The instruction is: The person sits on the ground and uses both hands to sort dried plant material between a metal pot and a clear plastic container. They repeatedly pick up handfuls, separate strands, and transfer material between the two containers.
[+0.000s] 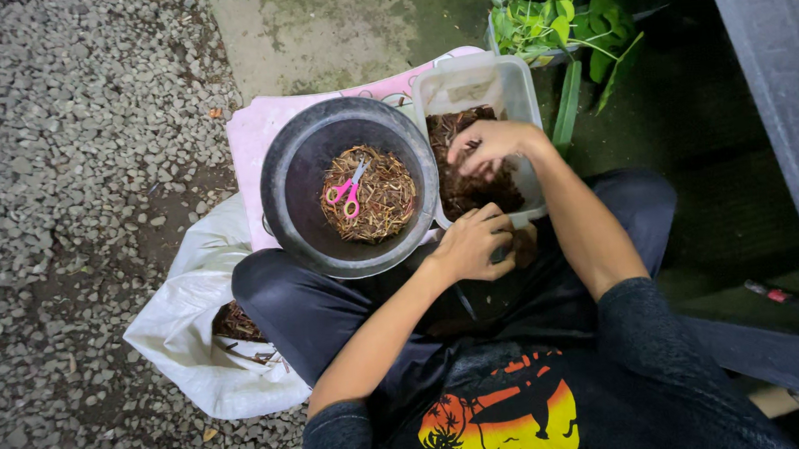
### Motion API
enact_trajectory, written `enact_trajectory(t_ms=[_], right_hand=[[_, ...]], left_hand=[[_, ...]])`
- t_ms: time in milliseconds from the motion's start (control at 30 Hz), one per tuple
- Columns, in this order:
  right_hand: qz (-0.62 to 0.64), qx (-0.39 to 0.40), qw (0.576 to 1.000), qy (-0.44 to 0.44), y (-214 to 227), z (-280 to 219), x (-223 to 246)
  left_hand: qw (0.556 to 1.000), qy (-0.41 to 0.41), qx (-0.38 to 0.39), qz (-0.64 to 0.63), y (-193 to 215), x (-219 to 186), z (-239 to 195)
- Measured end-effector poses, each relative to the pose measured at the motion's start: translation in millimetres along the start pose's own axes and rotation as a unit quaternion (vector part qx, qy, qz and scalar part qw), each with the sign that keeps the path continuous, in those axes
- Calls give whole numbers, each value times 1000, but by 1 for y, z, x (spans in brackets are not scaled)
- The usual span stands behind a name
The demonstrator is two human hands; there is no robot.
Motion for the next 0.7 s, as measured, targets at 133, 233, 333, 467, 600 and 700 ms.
enact_trajectory(t_ms=[133, 233, 333, 467, 600, 700], right_hand=[[-141, -69, 987, -26, 14, 21, -22], [-262, -31, 962, -69, -6, 49, -56], [-348, 40, 936, -21, -36, 82, -79], [-337, 84, 937, -14, -47, 95, -106], [-236, 26, 971, 1, -28, 78, -85], [-60, 43, 995, 67, -15, 52, -50]], left_hand=[[1000, 14, 17, 4, -5, 3, -1], [1000, 17, 19, 2, -5, 3, -2], [1000, 9, 7, 5, -2, 0, -2], [1000, 7, 20, 18, -5, -1, -1], [1000, 8, 7, 3, 0, 0, 0], [1000, 13, 19, 10, -2, 1, 0]])
Point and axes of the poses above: each hand's wrist, its own z-axis towards the middle knuckle, its own y-axis out of the back of the hand, x = y × z, the point moved 9 cm from there along z, towards the middle knuckle, and after that the axes turned 4 degrees about y, right-handed, at the moved point
